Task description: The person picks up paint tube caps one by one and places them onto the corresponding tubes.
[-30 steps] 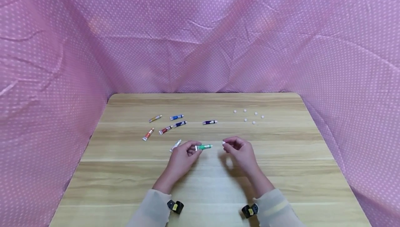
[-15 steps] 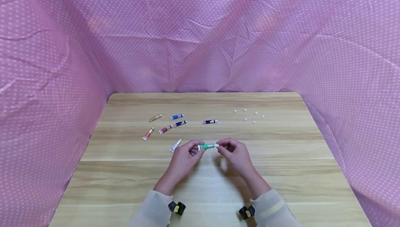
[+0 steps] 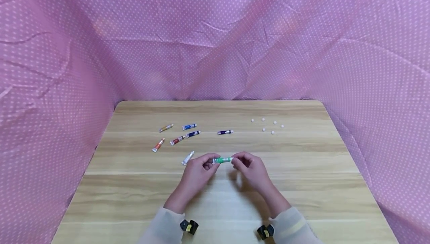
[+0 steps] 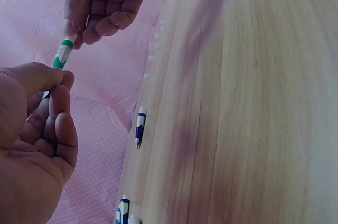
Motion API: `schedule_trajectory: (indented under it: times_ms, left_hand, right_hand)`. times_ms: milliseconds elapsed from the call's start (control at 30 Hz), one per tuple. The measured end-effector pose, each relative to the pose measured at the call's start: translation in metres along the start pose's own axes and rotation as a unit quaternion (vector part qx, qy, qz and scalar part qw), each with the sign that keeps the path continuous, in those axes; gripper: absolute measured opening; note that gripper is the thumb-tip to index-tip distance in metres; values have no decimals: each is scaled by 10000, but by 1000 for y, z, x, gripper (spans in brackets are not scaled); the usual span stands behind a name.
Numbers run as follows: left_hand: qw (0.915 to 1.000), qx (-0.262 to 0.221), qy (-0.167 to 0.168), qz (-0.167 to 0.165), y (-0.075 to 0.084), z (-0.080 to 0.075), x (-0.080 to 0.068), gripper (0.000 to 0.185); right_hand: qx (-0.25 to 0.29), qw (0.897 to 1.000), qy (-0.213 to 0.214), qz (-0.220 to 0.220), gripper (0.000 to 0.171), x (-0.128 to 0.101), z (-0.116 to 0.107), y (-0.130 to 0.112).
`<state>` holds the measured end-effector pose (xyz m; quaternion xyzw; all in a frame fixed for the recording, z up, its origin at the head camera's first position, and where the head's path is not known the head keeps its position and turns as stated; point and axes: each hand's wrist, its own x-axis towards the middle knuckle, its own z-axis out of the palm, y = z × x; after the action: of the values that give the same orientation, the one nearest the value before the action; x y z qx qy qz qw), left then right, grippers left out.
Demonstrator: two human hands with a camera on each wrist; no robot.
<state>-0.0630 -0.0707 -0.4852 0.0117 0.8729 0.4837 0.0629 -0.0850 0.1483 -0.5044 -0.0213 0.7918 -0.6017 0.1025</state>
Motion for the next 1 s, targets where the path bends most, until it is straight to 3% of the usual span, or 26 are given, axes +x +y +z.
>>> schedule_trajectory:
  times_ms: [267, 533, 733, 867, 1000]
  left_hand:
    - [9996, 52, 51, 278, 0, 2, -2, 27]
    - [9996, 66, -103, 235, 2, 2, -3, 27]
    - [9997, 14, -144, 184, 3, 2, -3, 27]
    - [9998, -54, -140, 140, 3, 1, -3, 28]
    - [9998, -103, -149, 47, 1, 0, -2, 28]
  right_hand:
    - [53, 10000, -29, 18, 19, -1, 3, -2]
    - [-89, 9999, -24, 65, 43, -1, 2, -2]
    - [-42, 9992, -336, 194, 60, -2, -2, -1]
    - [170, 9980, -608, 88, 52, -2, -6, 1]
    - [332, 9961, -748, -337, 37, -3, -10, 3]
